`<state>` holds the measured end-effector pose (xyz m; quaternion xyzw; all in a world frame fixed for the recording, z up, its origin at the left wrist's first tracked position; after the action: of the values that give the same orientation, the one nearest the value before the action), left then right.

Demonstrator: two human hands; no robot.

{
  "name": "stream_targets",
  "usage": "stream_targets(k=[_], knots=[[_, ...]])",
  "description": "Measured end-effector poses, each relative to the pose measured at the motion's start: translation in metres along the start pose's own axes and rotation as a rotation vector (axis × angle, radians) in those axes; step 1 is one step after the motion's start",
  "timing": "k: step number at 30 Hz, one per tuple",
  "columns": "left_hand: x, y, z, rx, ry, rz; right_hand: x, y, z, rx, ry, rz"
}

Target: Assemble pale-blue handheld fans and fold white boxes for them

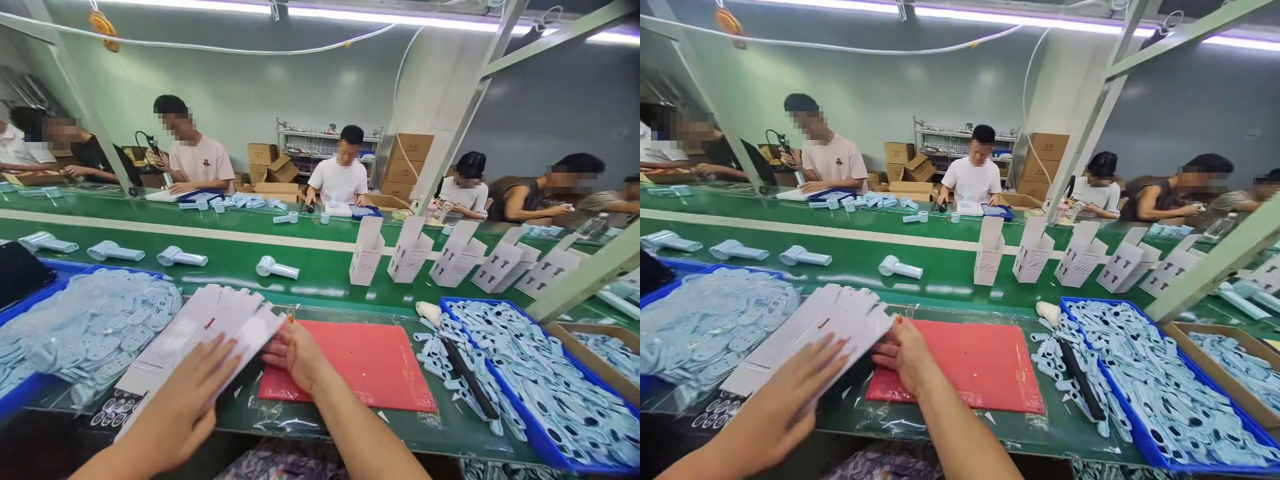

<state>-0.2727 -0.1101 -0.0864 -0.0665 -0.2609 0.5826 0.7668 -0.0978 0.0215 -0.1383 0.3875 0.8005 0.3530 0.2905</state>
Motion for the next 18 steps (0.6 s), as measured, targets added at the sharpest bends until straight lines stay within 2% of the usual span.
stream_targets(k=[2,3,5,8,10,12,14,18], knots=[[-0.001,-0.026,-0.003,0.021,0.008,-0.118,-0.001,-0.004,-0.012,0.052,0.002,0.041],[0.003,-0.032,0.001,0.022,-0.021,-0.145,-0.003,-0.001,-0.011,0.071,-0.015,0.072],[0.021,-0.029,0.019,0.047,-0.116,-0.161,-0.015,0.009,-0.001,0.094,-0.044,0.120],[0.070,-0.009,0.043,0.050,-0.194,-0.115,-0.046,0.028,0.008,0.106,0.036,0.133],[0.107,-0.006,0.044,-0.034,-0.134,-0.091,-0.067,0.040,0.005,0.094,0.152,0.145],[0.140,-0.016,0.037,-0.118,-0.054,-0.099,-0.082,0.052,0.005,0.025,0.202,0.200],[0.166,-0.033,0.028,-0.166,-0.018,-0.148,-0.088,0.062,0.015,-0.085,0.111,0.274],[0.206,-0.059,0.004,-0.244,0.048,-0.269,-0.087,0.072,0.057,-0.178,-0.166,0.357]])
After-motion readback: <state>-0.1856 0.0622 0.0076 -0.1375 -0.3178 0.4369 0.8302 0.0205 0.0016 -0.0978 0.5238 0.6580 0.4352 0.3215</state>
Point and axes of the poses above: each hand's wrist, its own x-axis towards the middle knuckle, its own z-axis out of the back of the hand, y = z × x, the point moved 6 cm from there along x, towards the middle knuckle, and after that the axes turned 1 degree about y, right-handed, at the moved point
